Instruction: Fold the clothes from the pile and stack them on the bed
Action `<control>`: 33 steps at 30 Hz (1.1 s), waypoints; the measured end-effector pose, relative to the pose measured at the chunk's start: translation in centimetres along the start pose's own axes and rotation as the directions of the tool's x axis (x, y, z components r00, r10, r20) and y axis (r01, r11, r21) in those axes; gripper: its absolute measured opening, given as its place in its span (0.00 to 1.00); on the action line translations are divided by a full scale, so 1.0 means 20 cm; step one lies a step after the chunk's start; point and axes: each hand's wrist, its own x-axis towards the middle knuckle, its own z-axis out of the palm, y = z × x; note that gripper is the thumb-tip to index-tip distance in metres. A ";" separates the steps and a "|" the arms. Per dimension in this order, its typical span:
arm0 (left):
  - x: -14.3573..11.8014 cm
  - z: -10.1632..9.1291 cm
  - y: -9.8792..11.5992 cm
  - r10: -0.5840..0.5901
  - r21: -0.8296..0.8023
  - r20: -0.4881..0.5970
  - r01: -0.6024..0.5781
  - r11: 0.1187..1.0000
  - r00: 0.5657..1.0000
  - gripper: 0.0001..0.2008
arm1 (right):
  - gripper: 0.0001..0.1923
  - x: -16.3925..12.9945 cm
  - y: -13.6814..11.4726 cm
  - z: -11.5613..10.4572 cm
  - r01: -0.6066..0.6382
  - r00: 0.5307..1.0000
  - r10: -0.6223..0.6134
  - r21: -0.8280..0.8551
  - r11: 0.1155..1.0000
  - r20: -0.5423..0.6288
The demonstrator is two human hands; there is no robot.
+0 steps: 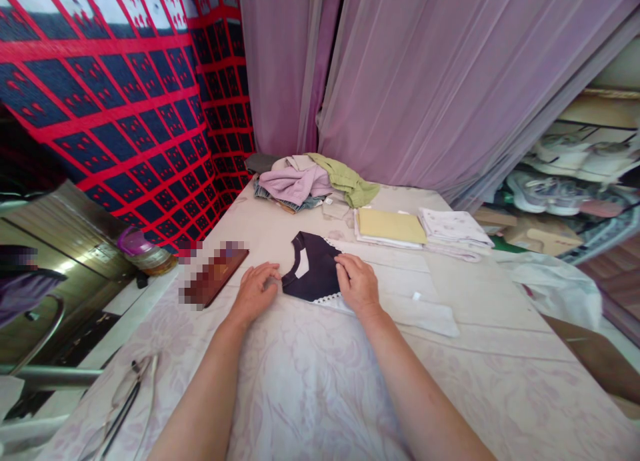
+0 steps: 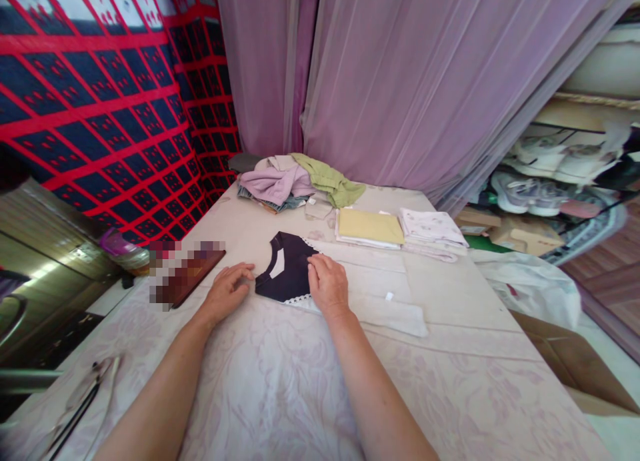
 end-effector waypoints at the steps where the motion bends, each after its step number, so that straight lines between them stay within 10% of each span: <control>1: 0.00 0.00 0.00 0.004 -0.003 0.004 -0.004 1.000 1.000 0.15 | 0.19 -0.03 -0.01 0.01 0.040 0.998 -0.041 0.012 0.999 0.043; 7: 0.00 -0.01 0.00 0.047 0.050 0.095 -0.052 0.997 0.994 0.14 | 0.25 -0.13 -0.08 0.04 0.099 0.941 -0.062 -0.094 0.991 0.333; 12: 0.00 0.00 0.00 0.044 0.073 0.073 -0.049 0.996 0.996 0.12 | 0.21 -0.16 -0.04 -0.02 0.058 0.983 -0.045 -0.069 0.996 0.180; 15: 0.00 0.01 0.01 0.047 0.056 -0.003 -0.047 0.997 0.999 0.12 | 0.19 -0.17 0.08 -0.08 -0.161 0.981 0.170 -0.099 0.982 0.097; 20: 0.00 0.03 0.12 0.187 0.052 -0.147 -0.181 0.982 0.971 0.15 | 0.16 -0.11 0.22 -0.16 -0.277 0.916 0.307 -0.149 0.949 0.259; 25: 0.09 0.16 0.33 0.380 0.053 0.092 -0.386 0.921 0.920 0.18 | 0.13 -0.02 0.18 -0.17 -0.282 0.872 0.310 -0.128 0.951 0.379; 33: 0.21 0.35 0.46 0.313 0.238 0.309 -0.392 0.889 0.898 0.27 | 0.08 -0.02 0.17 -0.13 -0.334 0.894 0.350 -0.104 0.937 0.279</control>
